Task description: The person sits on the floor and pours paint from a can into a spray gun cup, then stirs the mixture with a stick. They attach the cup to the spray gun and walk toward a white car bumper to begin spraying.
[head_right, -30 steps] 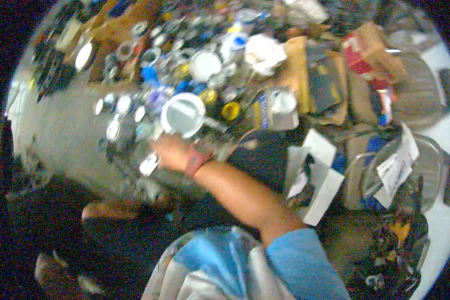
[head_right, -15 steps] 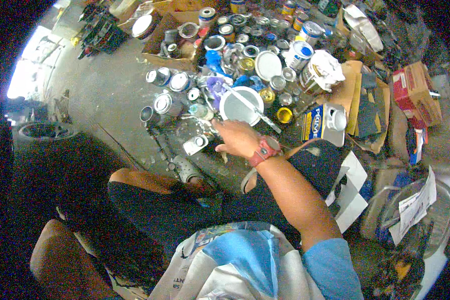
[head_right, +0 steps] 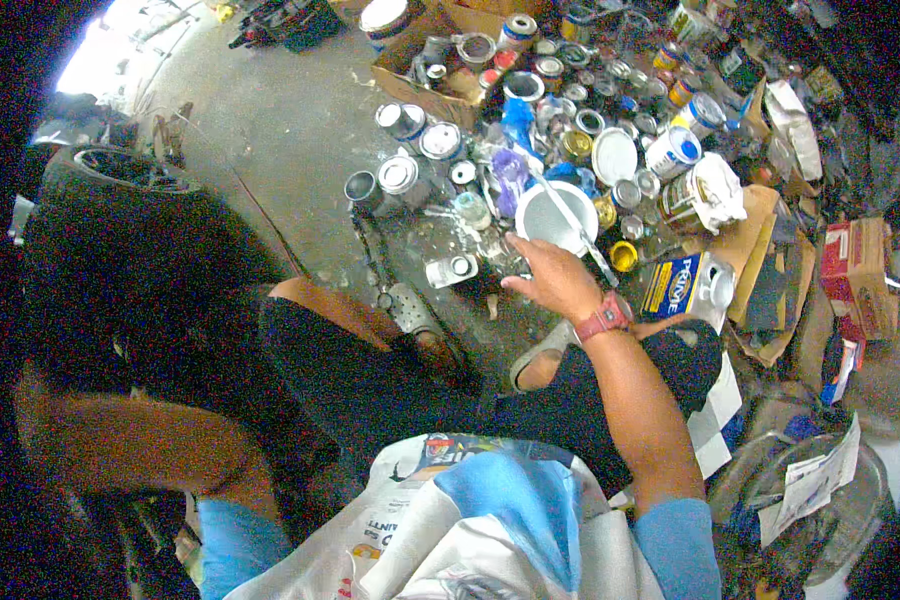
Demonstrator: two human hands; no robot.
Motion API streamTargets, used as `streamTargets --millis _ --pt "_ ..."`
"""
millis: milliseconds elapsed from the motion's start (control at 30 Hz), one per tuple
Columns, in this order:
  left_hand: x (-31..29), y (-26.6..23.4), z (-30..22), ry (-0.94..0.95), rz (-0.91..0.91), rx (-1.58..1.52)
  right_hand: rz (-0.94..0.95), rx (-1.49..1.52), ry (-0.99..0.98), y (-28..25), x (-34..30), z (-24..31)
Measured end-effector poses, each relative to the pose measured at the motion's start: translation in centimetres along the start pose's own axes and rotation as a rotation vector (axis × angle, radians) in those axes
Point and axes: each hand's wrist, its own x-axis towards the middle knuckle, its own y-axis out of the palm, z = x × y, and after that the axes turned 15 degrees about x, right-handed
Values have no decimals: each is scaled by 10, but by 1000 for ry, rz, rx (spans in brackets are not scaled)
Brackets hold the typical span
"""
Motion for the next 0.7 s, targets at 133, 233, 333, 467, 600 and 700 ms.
streamTargets --millis 133,233,333,467,600,700 --pt "-89 60 133 -460 422 273 2 63 -23 10 -2 28" --pt "-230 127 194 -1066 623 -43 55 305 94 35 14 28" --pt "-347 170 229 -1340 890 -146 -14 259 204 77 39 2" --pt "-438 213 231 -1487 1165 -118 30 270 494 124 49 -50" --pt "-473 251 229 -1409 1138 -141 48 372 502 151 49 -87" --pt "-485 275 231 -1510 1091 -242 85 330 422 157 57 -96"
